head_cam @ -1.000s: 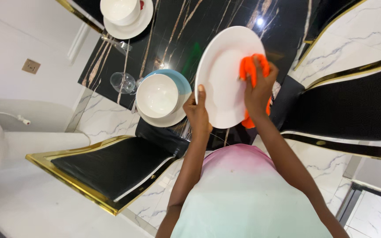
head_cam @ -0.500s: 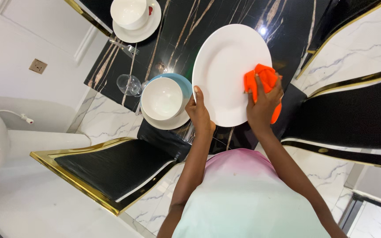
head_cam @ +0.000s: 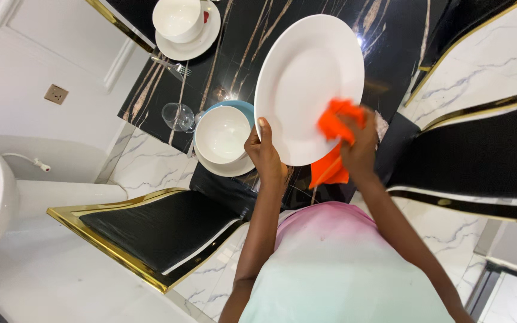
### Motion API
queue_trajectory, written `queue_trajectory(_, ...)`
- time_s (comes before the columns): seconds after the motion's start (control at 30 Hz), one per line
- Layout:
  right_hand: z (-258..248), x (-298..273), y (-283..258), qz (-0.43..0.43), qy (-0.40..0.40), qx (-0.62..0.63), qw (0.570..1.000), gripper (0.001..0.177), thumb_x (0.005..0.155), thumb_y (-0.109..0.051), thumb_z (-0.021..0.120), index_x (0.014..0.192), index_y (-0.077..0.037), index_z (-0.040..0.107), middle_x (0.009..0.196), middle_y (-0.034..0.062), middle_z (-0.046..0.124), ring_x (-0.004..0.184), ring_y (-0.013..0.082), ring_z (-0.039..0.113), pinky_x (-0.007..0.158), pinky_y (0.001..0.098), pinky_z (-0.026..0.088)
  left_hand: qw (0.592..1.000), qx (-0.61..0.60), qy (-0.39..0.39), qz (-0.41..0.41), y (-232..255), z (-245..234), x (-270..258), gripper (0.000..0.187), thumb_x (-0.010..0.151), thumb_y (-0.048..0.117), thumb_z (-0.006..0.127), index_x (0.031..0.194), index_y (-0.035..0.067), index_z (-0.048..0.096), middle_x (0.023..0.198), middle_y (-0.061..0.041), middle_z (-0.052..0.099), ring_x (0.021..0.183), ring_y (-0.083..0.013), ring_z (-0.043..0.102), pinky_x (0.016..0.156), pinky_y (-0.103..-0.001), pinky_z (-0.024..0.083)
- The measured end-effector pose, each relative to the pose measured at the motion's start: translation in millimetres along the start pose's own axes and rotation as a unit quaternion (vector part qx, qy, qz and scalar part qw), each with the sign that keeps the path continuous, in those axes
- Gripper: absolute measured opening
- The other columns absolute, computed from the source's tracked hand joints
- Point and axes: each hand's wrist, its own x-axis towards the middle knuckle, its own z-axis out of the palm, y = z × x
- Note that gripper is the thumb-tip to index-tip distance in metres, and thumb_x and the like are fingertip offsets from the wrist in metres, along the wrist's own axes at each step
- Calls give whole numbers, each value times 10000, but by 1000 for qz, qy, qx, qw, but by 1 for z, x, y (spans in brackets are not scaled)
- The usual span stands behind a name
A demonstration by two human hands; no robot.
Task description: The person takes a white plate from a drying rack, carries it to a table, and wipes the front and back of the plate with an orange cloth.
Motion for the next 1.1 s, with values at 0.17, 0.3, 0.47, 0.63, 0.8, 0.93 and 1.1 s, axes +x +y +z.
queue_trajectory(0.17,-6,49,-1,137,115,133,975,458,899,27,701,1316,-78,542,1292,152,621,1250,329,636,1101,408,490,997,73,3,3,-31,-12,-19,425,1008,320,721,700,81,551,693,90,393,675,-47,315,601,-276,261)
queue_trajectory(0.3,-4,50,-33,-50,54,49,996,570,723,169,640,1250,-47,665,1376,147,628,1337,360,593,1167,424,456,994,95,-49,-19,-36,-8,-23,321,972,290,737,810,16,701,708,78,479,686,-50,378,614,-266,312)
queue_trajectory(0.47,-14,4,-46,-82,-170,141,972,615,561,176,558,1110,-36,737,1352,137,633,1300,337,553,1070,399,474,998,33,-43,-41,-24,-6,-6,342,989,325,728,870,6,697,775,57,570,750,-51,475,684,-277,416)
queue_trajectory(0.63,-26,-10,-17,12,-226,178,958,552,516,193,450,893,-46,773,1274,82,706,1267,293,603,1027,374,499,999,5,-26,-46,-34,-21,-1,319,983,339,724,811,80,651,739,70,521,746,-56,461,764,-267,443)
queue_trajectory(0.8,-18,2,-41,-3,-277,251,927,528,480,154,439,890,5,736,1222,108,666,1216,286,604,987,345,501,999,-24,-14,-41,-61,-27,-3,421,1036,319,734,712,159,518,709,80,419,710,-65,377,710,-273,392)
queue_trajectory(0.93,-19,13,-50,-11,-278,247,928,487,468,132,413,820,-6,720,1176,92,676,1171,278,623,986,340,523,996,-49,-45,-61,-56,-24,-12,326,1003,348,722,899,44,667,842,18,575,795,-92,511,746,-302,442)
queue_trajectory(1.1,-41,13,-31,-54,-387,91,916,287,489,96,541,682,-42,702,1044,70,701,1093,301,609,903,395,512,980,-157,-16,-118,-39,-32,-9,512,949,364,725,1231,-49,612,1151,-125,680,1040,-242,674,937,-438,566)
